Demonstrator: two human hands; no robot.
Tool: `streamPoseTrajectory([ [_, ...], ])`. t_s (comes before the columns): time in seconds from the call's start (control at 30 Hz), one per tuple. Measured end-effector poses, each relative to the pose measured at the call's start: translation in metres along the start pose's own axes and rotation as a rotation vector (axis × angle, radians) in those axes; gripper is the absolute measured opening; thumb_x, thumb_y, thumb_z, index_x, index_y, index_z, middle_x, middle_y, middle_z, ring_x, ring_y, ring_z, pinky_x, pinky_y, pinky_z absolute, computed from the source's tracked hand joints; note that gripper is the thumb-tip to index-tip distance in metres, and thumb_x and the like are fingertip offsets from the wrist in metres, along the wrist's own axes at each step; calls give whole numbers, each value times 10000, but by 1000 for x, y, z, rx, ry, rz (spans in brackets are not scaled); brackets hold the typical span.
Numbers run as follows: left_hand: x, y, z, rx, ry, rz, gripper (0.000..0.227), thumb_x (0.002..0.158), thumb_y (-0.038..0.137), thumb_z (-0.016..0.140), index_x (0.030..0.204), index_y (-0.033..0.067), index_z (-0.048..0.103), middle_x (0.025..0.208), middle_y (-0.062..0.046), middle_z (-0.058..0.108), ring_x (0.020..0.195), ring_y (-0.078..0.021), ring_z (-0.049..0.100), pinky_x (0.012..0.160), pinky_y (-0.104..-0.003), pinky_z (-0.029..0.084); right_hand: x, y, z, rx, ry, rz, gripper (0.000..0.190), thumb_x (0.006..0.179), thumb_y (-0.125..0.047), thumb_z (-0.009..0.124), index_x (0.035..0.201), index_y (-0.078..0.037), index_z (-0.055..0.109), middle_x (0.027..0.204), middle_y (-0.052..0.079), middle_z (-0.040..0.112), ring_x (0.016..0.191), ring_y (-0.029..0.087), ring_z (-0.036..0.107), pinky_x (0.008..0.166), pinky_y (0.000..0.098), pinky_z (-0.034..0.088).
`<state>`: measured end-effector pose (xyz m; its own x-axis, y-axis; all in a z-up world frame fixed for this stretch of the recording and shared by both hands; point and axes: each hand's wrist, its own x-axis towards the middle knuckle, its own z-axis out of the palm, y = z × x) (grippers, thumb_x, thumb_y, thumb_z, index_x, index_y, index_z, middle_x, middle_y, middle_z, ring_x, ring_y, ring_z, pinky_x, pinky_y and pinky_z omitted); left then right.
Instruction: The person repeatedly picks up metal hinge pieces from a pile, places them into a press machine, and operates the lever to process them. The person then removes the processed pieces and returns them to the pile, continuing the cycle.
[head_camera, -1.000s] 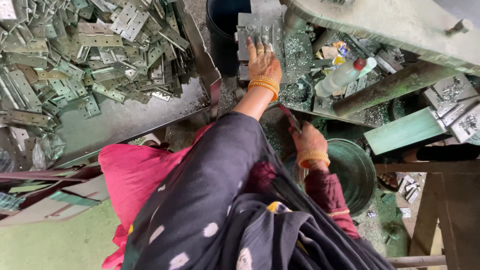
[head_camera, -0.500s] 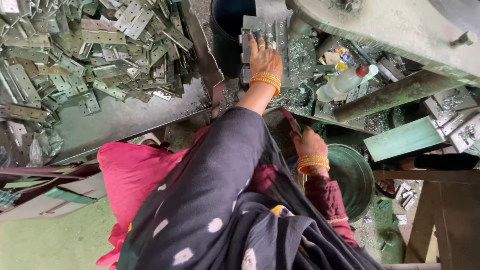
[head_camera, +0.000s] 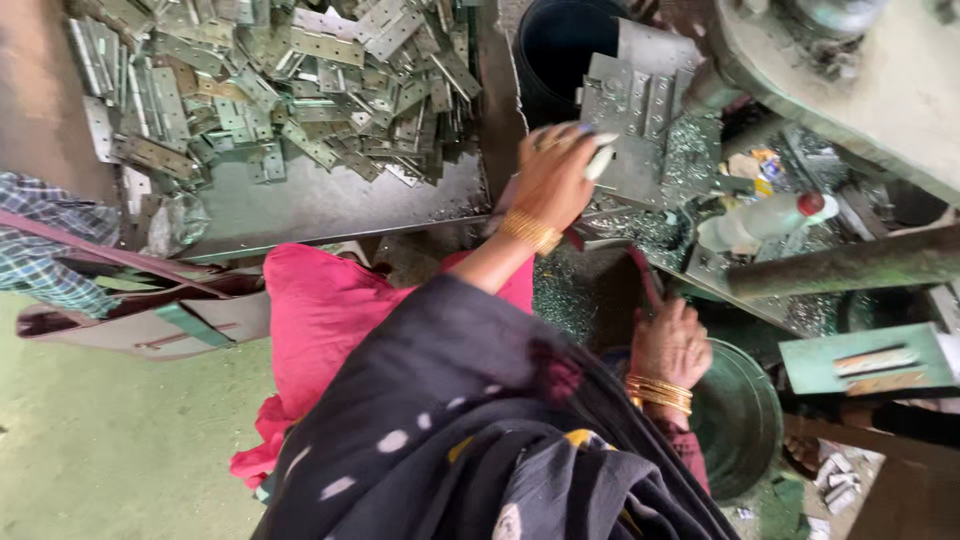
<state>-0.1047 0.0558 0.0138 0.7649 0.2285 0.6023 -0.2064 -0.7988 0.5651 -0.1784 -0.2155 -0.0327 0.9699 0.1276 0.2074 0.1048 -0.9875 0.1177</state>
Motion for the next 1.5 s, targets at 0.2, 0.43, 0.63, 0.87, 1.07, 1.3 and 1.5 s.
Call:
streamPoseTrajectory([
  [0.2,-62,-149,-37,424,-79,-503,418,851,171,643,1250,56,602,1289,-209,585,1226,-404,548,1024,-519,408,27,-23,-54,-79,6,2,339,957,-426,712,1107,-125,669,980,123,740,830,334,741,658,468,544],
  [0.43,-45,-256,2,666,-213,-542,340,989,98,551,1312,28,634,1444,-244,512,1232,-473,567,910,-474,518,34,-29,-65,-126,-68,19,363,953,-429,704,1155,-129,672,988,127,742,808,334,746,614,447,552],
  [0.63,-51,-242,-48,372,145,-670,210,815,145,719,1010,119,791,1033,-158,740,968,-396,693,855,-464,517,32,-28,-62,-121,-45,2,356,964,-443,695,1120,-123,684,1021,127,742,803,343,742,612,462,544],
  [0.87,-49,-203,-103,-169,455,-585,164,901,125,721,1053,70,741,1010,-121,787,944,-296,767,853,-395,569,36,-29,-55,-98,-26,3,359,950,-442,703,1068,-103,686,1001,144,732,834,356,733,658,478,540],
  [1.07,-47,-208,-81,312,32,-674,242,924,219,731,1116,74,712,1128,-158,741,1045,-355,700,901,-444,540,28,-23,-43,-67,8,-45,364,917,-420,717,1083,-100,669,981,129,727,863,341,733,685,465,543],
  [1.3,-144,-270,-15,877,-229,-445,401,890,240,695,1265,106,651,1361,-132,601,1259,-334,566,950,-540,497,33,-24,-46,-80,1,-42,366,962,-449,703,1071,-102,664,965,135,724,824,340,730,670,461,541],
  [1.5,-136,-279,-20,741,-378,-493,170,922,222,717,1028,91,739,1022,-138,754,975,-336,725,872,-489,549,28,-22,-46,-123,69,-76,381,941,-417,718,1113,-80,674,966,131,722,762,324,724,630,450,529],
])
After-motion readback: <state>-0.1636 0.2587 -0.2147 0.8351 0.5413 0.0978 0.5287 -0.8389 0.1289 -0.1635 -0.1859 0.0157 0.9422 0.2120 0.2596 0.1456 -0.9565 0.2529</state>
